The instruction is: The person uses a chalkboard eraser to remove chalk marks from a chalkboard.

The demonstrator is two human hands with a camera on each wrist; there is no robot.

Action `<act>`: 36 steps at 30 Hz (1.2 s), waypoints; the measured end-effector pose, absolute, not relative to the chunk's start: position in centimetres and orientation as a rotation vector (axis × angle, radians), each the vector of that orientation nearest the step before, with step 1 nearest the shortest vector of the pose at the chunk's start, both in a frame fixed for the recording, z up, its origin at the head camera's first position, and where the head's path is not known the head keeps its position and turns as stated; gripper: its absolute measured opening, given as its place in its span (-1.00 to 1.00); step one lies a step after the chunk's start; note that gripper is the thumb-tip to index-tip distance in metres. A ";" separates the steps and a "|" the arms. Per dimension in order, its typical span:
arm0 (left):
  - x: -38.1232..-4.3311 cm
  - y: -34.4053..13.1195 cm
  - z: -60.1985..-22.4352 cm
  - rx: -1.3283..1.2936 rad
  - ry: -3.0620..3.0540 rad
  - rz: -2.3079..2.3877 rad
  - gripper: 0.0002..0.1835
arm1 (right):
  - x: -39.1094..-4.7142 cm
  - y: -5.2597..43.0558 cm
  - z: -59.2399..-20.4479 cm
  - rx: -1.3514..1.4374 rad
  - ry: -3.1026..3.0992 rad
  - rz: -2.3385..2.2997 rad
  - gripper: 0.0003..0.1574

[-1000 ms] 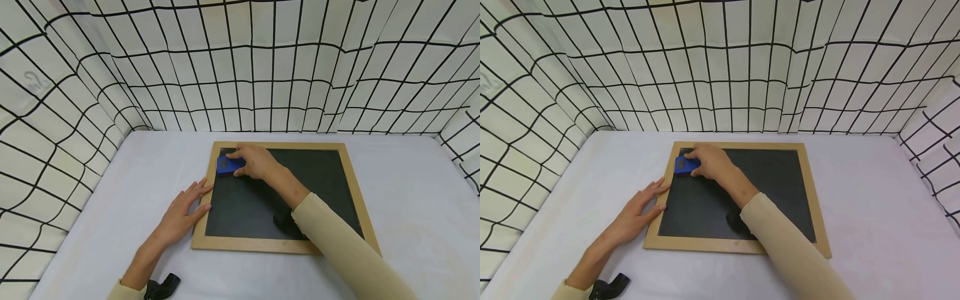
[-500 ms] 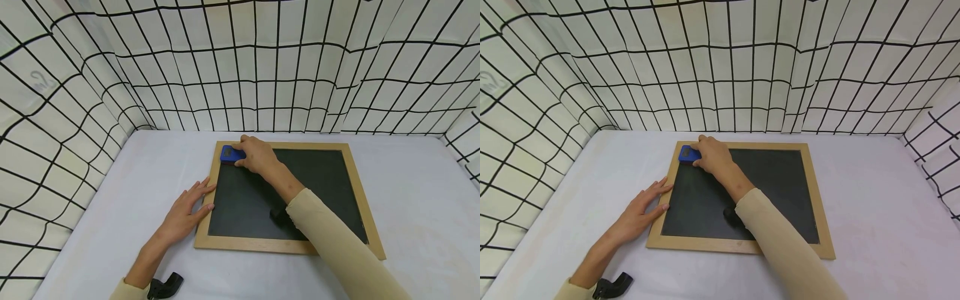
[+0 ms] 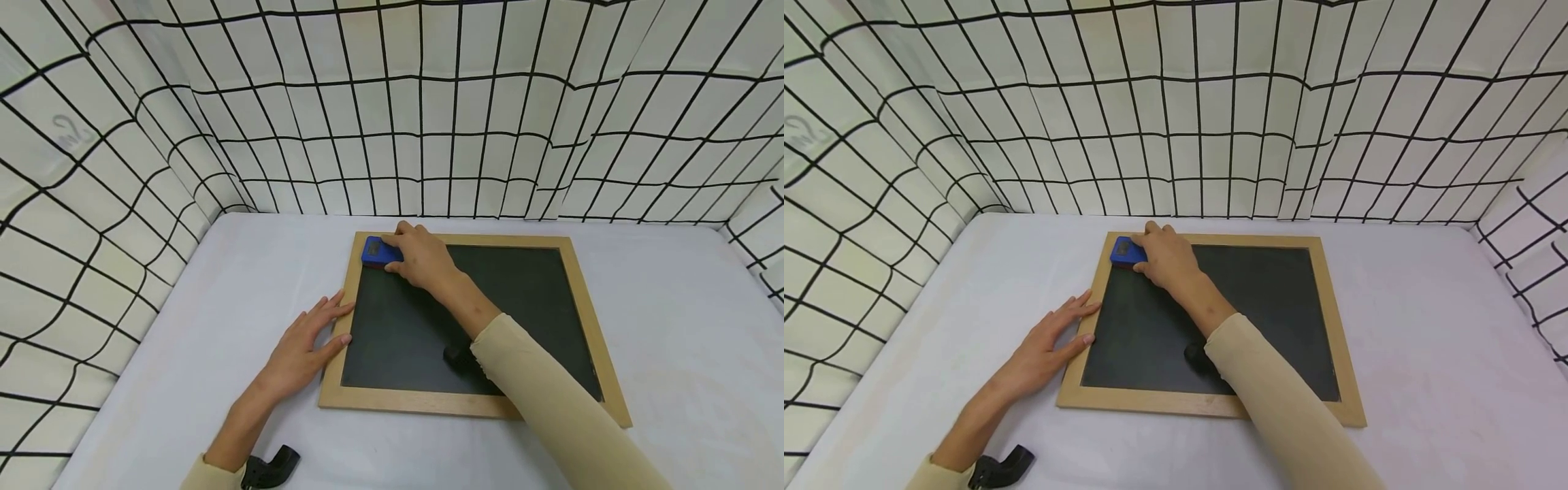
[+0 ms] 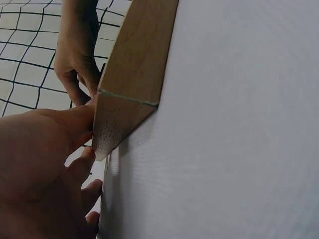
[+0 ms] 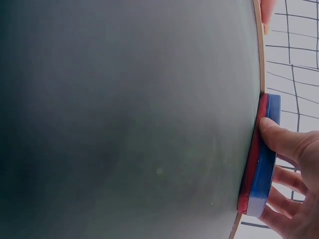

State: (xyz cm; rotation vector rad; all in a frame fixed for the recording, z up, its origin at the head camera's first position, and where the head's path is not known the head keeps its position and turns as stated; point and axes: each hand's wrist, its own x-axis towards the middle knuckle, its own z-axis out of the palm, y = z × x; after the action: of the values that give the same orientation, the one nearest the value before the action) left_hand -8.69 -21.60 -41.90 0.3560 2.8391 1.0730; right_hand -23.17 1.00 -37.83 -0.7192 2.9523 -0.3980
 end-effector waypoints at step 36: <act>-8.8 -21.2 -41.5 0.350 2.865 1.033 -0.39 | -16.2 21.5 -35.9 -0.161 3.129 -0.658 -0.12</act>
State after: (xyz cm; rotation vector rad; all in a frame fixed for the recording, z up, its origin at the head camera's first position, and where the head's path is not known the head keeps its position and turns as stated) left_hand -8.84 -21.21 -41.46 0.3496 2.8654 1.0326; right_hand -16.25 21.50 -35.92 -0.1611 3.1285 -0.6578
